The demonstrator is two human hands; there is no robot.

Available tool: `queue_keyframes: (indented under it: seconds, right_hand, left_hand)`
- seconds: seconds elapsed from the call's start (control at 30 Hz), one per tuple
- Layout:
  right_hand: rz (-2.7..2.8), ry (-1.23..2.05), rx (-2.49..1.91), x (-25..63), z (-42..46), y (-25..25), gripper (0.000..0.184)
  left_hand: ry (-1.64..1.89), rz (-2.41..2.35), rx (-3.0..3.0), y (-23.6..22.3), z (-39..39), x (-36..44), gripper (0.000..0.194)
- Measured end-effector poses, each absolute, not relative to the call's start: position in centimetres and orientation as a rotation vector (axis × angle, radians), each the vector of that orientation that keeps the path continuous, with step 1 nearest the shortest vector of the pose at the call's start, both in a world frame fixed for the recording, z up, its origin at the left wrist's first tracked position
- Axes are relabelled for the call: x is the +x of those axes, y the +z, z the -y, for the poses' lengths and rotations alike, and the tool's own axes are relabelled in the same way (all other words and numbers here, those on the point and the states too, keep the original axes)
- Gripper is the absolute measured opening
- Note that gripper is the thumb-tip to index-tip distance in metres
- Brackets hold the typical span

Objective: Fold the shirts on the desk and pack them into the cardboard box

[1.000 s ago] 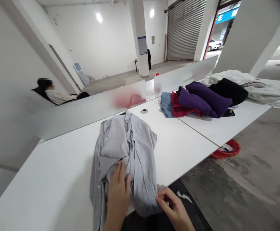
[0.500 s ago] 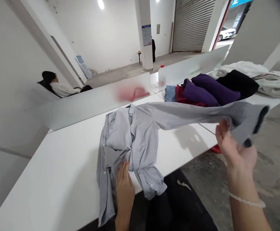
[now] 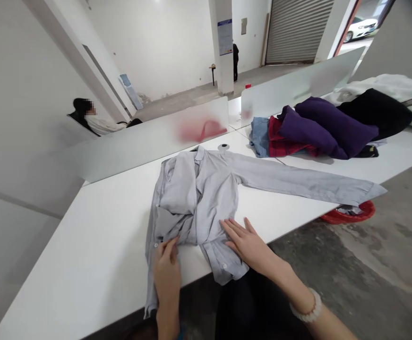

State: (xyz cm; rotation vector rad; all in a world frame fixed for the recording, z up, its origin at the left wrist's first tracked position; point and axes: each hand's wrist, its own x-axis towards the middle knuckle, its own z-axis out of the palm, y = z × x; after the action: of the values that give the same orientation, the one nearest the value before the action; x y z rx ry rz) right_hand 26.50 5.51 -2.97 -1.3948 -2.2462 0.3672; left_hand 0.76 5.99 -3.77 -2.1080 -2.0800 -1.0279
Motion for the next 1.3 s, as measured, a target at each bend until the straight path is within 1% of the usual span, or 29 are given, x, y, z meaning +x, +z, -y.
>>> queue_keyframes:
  seconds: [0.07,0.23,0.33,0.4,0.47,0.53,0.6,0.67,0.73,0.8,0.93,1.03,1.1,1.13,1.23,1.3]
  right_hand:
    - [2.286,0.311,-1.462,27.2,-6.4,-3.5,0.052]
    - [2.262,0.153,-1.608,30.3,-8.8,-4.4,0.05]
    - [2.224,0.179,-1.75,32.2,-10.9,-4.0,0.049]
    - [2.171,0.231,-1.801,33.2,-12.1,-3.7,0.047]
    - [2.095,0.217,-1.81,33.6,-12.9,-3.5,0.044]
    - [2.012,0.148,-1.758,33.4,-12.6,-3.5,0.039]
    - [1.942,0.101,-1.649,32.6,-11.3,-3.6,0.032]
    - [1.89,0.099,-1.565,31.2,-8.9,-3.6,0.029]
    - [1.894,0.169,-1.556,29.4,-5.9,-3.6,0.032]
    - [1.936,0.331,-1.569,27.8,-3.0,-3.5,0.034]
    - [1.835,0.739,-1.558,26.3,0.1,-3.4,0.024]
    - [1.699,0.884,-1.507,26.9,0.1,-3.2,0.023]
    - [1.617,0.967,-1.483,27.6,-0.5,-2.8,0.028]
    - [1.573,1.015,-1.476,27.9,-0.8,-2.6,0.032]
    - [1.452,1.14,-1.399,28.4,-1.7,-1.9,0.043]
    - [1.353,1.19,-1.3,28.2,-2.4,-1.9,0.055]
  left_hand:
    - [-0.971,2.109,-2.002,-2.6,-5.8,-1.3,0.036]
    - [-0.884,2.133,-1.662,0.1,-4.9,-6.5,0.034]
    - [-0.86,2.167,-1.466,1.3,-3.9,-8.4,0.034]
    - [-0.867,2.143,-1.435,1.6,-3.2,-8.2,0.036]
    - [-0.876,2.126,-1.479,1.3,-2.5,-6.8,0.035]
    - [-0.888,2.157,-1.634,0.3,-2.0,-4.9,0.029]
    - [-0.875,2.194,-1.869,-1.3,-1.7,-3.0,0.023]
    - [-0.842,2.174,-2.055,-2.8,-1.8,-1.4,0.023]
    - [-0.841,2.108,-2.154,-3.7,-2.1,0.0,0.026]
    - [-0.878,2.045,-2.231,-3.9,-2.8,1.5,0.029]
    - [-0.991,2.017,-2.374,-3.1,-4.8,5.3,0.036]
    - [-0.995,1.985,-2.443,-2.1,-6.5,7.9,0.032]
    - [-1.135,2.024,-2.457,-1.1,-7.4,9.0,0.033]
    - [-1.299,2.11,-2.464,-0.4,-7.6,9.5,0.033]
    - [-1.935,2.426,-2.419,1.8,-7.5,10.7,0.037]
    - [-2.277,2.489,-2.495,3.2,-6.6,11.4,0.041]
